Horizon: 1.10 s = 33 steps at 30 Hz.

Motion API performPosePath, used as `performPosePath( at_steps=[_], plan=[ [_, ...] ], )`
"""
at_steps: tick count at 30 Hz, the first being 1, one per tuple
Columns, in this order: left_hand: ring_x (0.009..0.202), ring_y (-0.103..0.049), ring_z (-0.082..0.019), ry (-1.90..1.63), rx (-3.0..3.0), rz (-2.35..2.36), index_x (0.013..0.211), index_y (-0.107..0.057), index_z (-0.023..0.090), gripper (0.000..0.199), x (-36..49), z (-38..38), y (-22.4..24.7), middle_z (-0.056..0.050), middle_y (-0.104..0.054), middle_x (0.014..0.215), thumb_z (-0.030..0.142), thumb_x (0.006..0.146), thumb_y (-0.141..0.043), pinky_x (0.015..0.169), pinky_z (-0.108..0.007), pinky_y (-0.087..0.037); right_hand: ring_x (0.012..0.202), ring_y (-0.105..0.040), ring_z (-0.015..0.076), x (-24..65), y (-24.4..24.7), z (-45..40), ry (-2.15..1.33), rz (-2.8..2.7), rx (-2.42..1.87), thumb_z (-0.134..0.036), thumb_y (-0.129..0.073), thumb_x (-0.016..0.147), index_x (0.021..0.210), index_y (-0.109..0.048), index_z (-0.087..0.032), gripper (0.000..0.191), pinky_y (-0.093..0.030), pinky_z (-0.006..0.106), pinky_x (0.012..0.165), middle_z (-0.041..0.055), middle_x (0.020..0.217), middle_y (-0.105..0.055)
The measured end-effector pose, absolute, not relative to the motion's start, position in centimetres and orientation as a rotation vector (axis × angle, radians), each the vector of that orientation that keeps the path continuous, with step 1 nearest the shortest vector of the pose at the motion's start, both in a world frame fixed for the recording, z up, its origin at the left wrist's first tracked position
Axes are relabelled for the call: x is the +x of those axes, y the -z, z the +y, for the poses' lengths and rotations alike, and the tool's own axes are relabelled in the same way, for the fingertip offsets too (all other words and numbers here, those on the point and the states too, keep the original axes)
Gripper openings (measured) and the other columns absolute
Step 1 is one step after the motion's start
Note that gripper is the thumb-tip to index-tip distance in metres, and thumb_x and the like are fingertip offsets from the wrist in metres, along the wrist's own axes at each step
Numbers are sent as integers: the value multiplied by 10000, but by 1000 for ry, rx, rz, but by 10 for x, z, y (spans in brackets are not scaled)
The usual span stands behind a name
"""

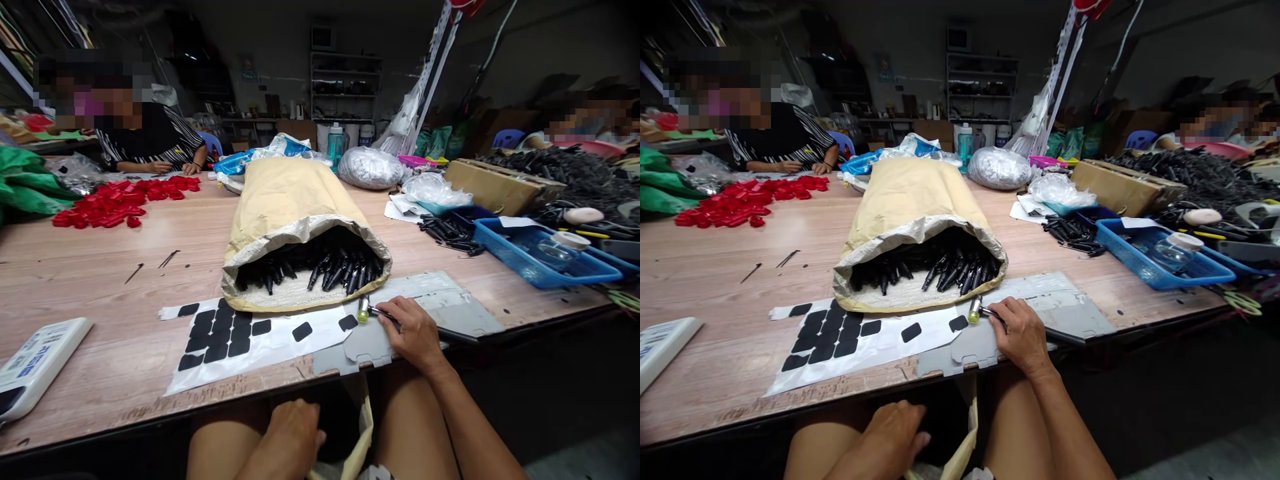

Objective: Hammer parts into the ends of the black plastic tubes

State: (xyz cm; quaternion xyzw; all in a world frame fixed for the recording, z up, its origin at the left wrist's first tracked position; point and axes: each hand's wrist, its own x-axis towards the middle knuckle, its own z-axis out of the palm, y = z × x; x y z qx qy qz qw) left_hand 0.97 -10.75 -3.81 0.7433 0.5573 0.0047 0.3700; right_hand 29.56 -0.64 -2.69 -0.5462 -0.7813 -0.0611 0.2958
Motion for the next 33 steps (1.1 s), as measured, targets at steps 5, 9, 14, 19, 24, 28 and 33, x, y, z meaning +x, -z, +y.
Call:
performPosePath(
  at_steps=[5, 9, 14, 19, 24, 28, 33],
  plan=[
    [721, -666, -198, -46, 1821, 1048, 903, -745, 251, 265, 12, -55, -43, -3, -733, 793, 443, 912, -562, 600, -280, -425, 904, -553, 214, 295, 27, -6, 154, -2081, -1451, -242, -589, 929, 1064, -699, -245, 175, -429, 342, 819, 31, 938, -654],
    [801, -650, -213, -544, 1953, 1727, 1008, -690, 182, 276, 19, 31, -47, -54, -715, 884, 403, 925, -549, 683, -298, -433, 904, -555, 212, 295, 26, -5, 147, -2073, -1434, -237, -599, 920, 1057, -700, -240, 171, -432, 339, 812, 34, 946, -656],
    [988, -650, -285, -549, 1963, 2072, 1010, -682, 189, 274, 28, 93, -18, -111, -675, 1101, 418, 879, -608, 766, -342, -449, 905, -563, 210, 296, 25, -5, 125, -2067, -1432, -244, -600, 916, 1045, -705, -239, 167, -437, 335, 805, 39, 941, -659],
    [952, -640, -280, -528, 1989, 2068, 925, -667, 207, 171, 15, 79, -20, -90, -663, 1044, 354, 881, -594, 722, -340, -432, 900, -569, 207, 296, 25, -5, 119, -2050, -1446, -255, -599, 911, 1044, -710, -245, 173, -442, 327, 795, 39, 933, -661],
    [892, -606, -232, -678, 2098, 1722, 921, -664, 222, 130, -1, 29, -20, -31, -652, 891, 334, 859, -642, 742, -321, -431, 895, -570, 206, 295, 25, -5, 147, -2053, -1458, -258, -598, 909, 1047, -711, -241, 179, -442, 331, 795, 37, 928, -662],
    [910, -588, -221, -761, 2100, 1473, 930, -686, 225, 116, 0, 2, -5, -21, -657, 903, 289, 834, -692, 815, -337, -434, 897, -573, 209, 296, 27, -5, 179, -2068, -1450, -263, -586, 925, 1065, -706, -239, 186, -443, 335, 799, 41, 938, -668],
    [914, -576, -223, -842, 2081, 1419, 938, -711, 227, 129, 0, -1, 6, -21, -657, 902, 292, 827, -725, 837, -351, -421, 915, -605, 205, 297, 23, -4, 176, -2118, -1405, -254, -540, 970, 1073, -702, -231, 194, -456, 338, 830, 45, 945, -675]
  ],
)
